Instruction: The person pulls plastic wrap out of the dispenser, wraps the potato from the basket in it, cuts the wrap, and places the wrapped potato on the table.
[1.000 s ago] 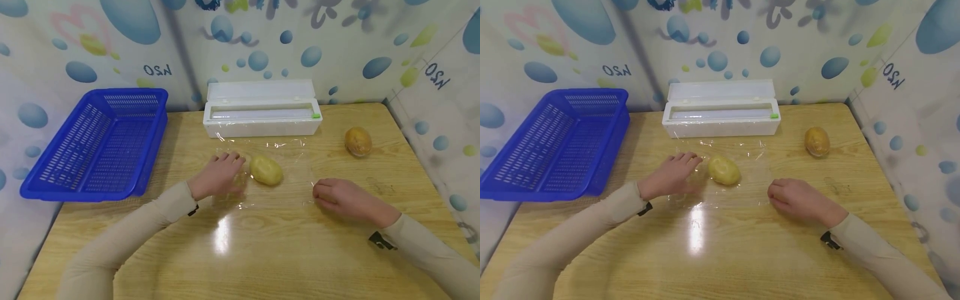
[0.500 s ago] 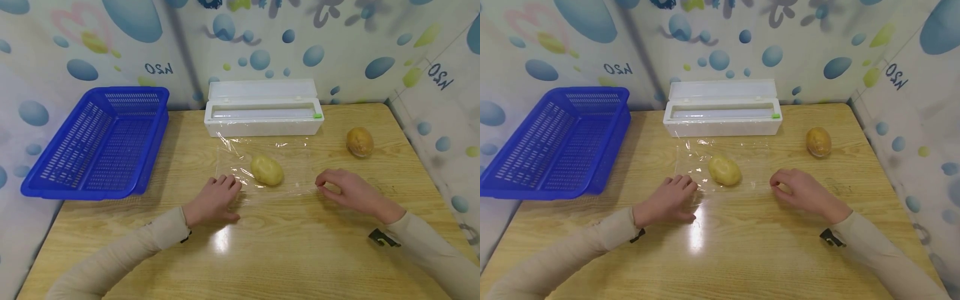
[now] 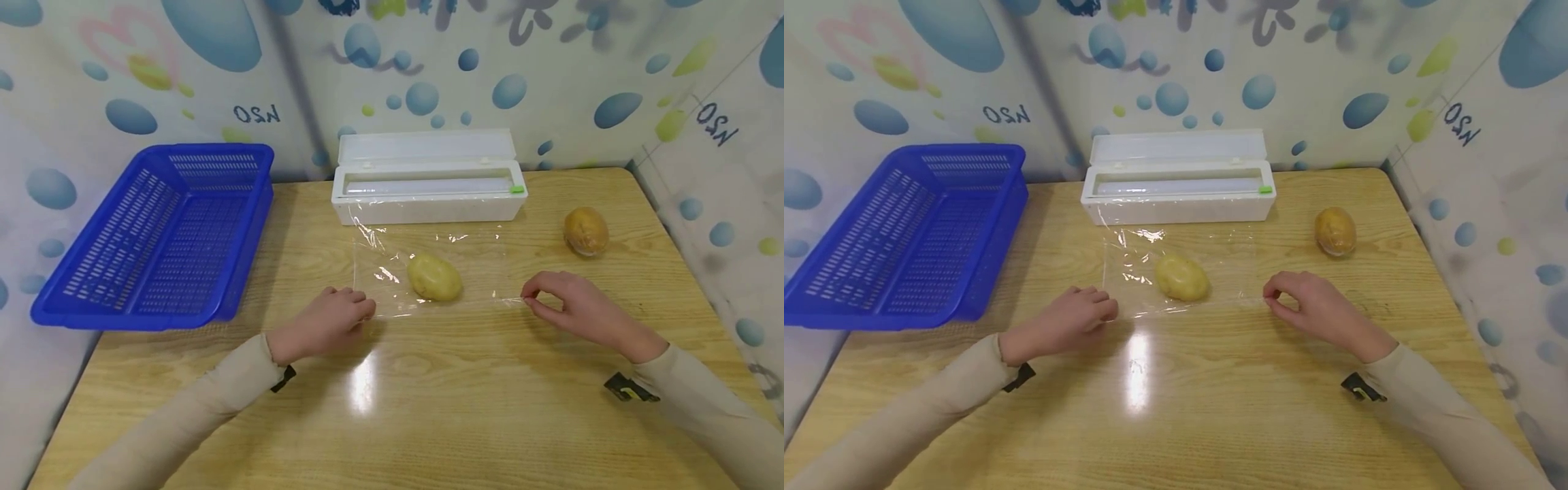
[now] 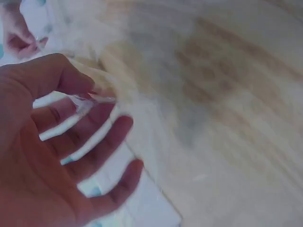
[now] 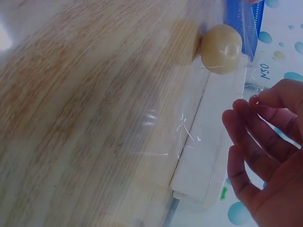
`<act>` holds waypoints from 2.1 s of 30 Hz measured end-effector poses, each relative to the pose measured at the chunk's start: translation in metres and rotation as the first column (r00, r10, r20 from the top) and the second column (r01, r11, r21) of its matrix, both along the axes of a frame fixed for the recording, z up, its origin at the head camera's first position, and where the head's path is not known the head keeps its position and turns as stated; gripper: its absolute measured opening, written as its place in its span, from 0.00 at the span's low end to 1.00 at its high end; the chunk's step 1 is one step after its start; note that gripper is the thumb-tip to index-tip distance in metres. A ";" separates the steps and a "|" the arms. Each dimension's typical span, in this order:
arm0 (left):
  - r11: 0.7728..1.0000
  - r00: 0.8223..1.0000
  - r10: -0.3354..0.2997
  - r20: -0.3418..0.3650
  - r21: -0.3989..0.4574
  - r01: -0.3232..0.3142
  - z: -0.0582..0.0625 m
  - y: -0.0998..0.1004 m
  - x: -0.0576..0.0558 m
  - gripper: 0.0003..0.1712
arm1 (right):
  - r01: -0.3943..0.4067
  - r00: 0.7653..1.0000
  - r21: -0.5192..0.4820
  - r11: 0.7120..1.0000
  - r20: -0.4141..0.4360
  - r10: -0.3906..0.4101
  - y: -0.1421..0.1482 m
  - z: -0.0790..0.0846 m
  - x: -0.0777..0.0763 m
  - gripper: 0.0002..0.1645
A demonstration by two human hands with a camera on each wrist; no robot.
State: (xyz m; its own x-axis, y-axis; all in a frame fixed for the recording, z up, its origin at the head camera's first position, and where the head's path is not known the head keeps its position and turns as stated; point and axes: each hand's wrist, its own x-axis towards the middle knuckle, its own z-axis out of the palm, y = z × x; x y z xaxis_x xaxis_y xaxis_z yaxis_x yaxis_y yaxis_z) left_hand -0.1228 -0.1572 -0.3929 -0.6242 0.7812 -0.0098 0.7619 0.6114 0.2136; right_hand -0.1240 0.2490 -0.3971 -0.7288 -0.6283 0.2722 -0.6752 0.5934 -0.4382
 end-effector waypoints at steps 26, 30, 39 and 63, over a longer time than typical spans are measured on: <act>0.933 0.899 -0.061 0.434 0.346 -0.104 0.032 -0.038 -0.049 0.04 | -0.080 0.996 -0.116 0.990 0.019 0.082 0.001 0.012 -0.023 0.20; 0.908 0.867 -0.068 0.494 0.391 -0.152 0.032 -0.043 -0.052 0.03 | -0.065 0.996 -0.132 0.989 0.046 0.072 0.004 0.015 -0.027 0.18; 0.893 0.879 -0.101 0.466 0.432 -0.127 0.036 -0.047 -0.050 0.06 | -0.064 0.997 -0.119 0.991 0.024 0.068 0.009 0.019 -0.026 0.20; 0.863 0.922 0.096 0.376 0.430 -0.265 0.011 -0.029 -0.099 0.04 | 0.201 0.957 -0.106 0.974 0.236 -0.172 -0.001 0.017 -0.064 0.04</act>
